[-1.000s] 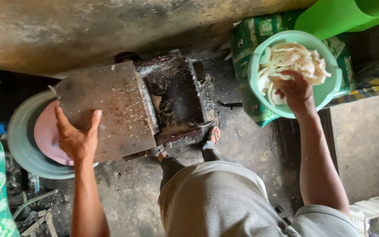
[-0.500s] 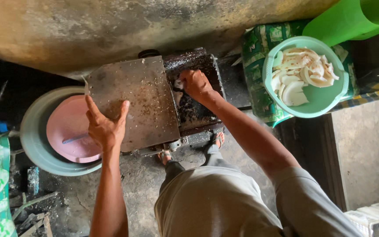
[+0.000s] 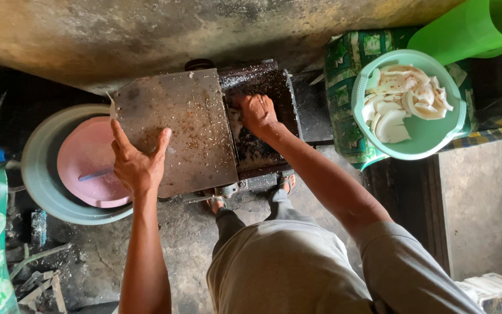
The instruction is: The person grates coconut pieces using a manual grater. They pick up coconut pieces from a green bowl, grate them over a metal grater, and place the grated coconut into a pink basin below.
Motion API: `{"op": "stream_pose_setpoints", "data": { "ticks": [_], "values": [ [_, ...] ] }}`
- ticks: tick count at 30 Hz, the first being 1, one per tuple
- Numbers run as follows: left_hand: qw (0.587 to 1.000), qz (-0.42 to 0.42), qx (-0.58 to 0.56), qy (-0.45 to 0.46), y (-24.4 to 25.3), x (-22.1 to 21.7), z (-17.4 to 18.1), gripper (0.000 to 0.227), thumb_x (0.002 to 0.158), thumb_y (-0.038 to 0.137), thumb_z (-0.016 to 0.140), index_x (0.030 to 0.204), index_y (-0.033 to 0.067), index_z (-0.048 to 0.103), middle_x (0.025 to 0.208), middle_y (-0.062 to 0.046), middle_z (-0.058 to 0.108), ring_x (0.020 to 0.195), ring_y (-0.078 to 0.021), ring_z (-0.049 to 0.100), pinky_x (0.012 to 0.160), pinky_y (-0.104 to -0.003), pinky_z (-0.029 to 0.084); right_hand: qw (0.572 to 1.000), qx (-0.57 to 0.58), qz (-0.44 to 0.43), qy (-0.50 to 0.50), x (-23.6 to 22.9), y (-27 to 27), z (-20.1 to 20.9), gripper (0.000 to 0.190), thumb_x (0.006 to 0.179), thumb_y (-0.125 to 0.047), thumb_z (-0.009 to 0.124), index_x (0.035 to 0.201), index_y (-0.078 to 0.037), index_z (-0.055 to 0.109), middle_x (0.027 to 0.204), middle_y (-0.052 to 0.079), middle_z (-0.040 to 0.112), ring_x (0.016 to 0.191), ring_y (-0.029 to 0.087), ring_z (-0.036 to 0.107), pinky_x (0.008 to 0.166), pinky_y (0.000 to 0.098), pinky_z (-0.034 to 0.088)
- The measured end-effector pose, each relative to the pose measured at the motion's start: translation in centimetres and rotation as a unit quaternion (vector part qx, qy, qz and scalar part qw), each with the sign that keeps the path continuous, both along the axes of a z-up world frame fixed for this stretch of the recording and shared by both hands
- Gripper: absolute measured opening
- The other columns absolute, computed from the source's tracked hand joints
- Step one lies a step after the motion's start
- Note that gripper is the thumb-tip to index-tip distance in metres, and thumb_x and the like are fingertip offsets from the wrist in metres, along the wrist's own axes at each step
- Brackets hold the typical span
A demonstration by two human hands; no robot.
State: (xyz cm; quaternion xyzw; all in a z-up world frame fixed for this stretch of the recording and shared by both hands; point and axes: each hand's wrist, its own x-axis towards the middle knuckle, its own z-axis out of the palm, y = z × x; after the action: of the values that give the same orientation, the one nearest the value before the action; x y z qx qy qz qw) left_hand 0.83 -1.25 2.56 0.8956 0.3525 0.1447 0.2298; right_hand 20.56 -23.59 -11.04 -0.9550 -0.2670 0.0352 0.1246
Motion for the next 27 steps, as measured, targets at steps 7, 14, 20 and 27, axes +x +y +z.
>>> {"op": "stream_pose_setpoints", "data": {
  "ticks": [7,14,20,27],
  "values": [
    [1.0,0.0,0.01,-0.002,-0.1,0.0,-0.7,0.102,0.08,0.064,0.084,0.155,0.0142,0.037,0.129,-0.023,0.059,0.11,-0.0507,0.064,0.094,-0.06,0.05,0.998,-0.032,-0.028,0.037,-0.4,0.2,3.4,0.016,0.08,-0.024,0.064,0.096,-0.025,0.068,0.07,0.003,0.074,0.068,0.028,0.075,0.065,0.0404,0.062],
    [0.999,-0.039,-0.017,0.019,-2.4,1.3,2.6,0.095,0.091,0.056,0.078,0.155,0.0003,0.033,0.149,-0.033,0.045,0.129,-0.0526,0.048,0.1,-0.058,0.038,0.971,0.231,-0.06,0.013,-0.4,-9.4,10.0,0.011,0.088,-0.03,0.062,0.099,-0.029,0.063,0.081,-0.004,0.074,0.07,0.024,0.072,0.057,0.0405,0.049],
    [0.996,0.002,0.018,0.086,-2.3,1.7,1.4,0.091,0.095,0.05,0.082,0.157,0.0042,0.032,0.154,-0.025,0.044,0.132,-0.05,0.048,0.103,-0.057,0.038,0.873,0.415,-0.236,0.106,0.7,-30.2,9.2,0.014,0.092,-0.008,0.069,0.105,-0.009,0.071,0.102,0.004,0.076,0.089,0.015,0.075,0.075,0.0254,0.063],
    [0.994,-0.03,0.081,0.06,-1.9,1.4,-0.6,0.087,0.1,0.043,0.086,0.155,-0.0052,0.039,0.148,-0.034,0.047,0.131,-0.0519,0.044,0.103,-0.057,0.037,0.913,-0.067,-0.341,0.213,2.5,-48.9,-3.3,0.081,0.066,-0.037,0.076,0.142,-0.027,0.049,0.129,0.013,0.059,0.114,0.04,0.058,0.093,0.0524,0.048]
  ]
}}
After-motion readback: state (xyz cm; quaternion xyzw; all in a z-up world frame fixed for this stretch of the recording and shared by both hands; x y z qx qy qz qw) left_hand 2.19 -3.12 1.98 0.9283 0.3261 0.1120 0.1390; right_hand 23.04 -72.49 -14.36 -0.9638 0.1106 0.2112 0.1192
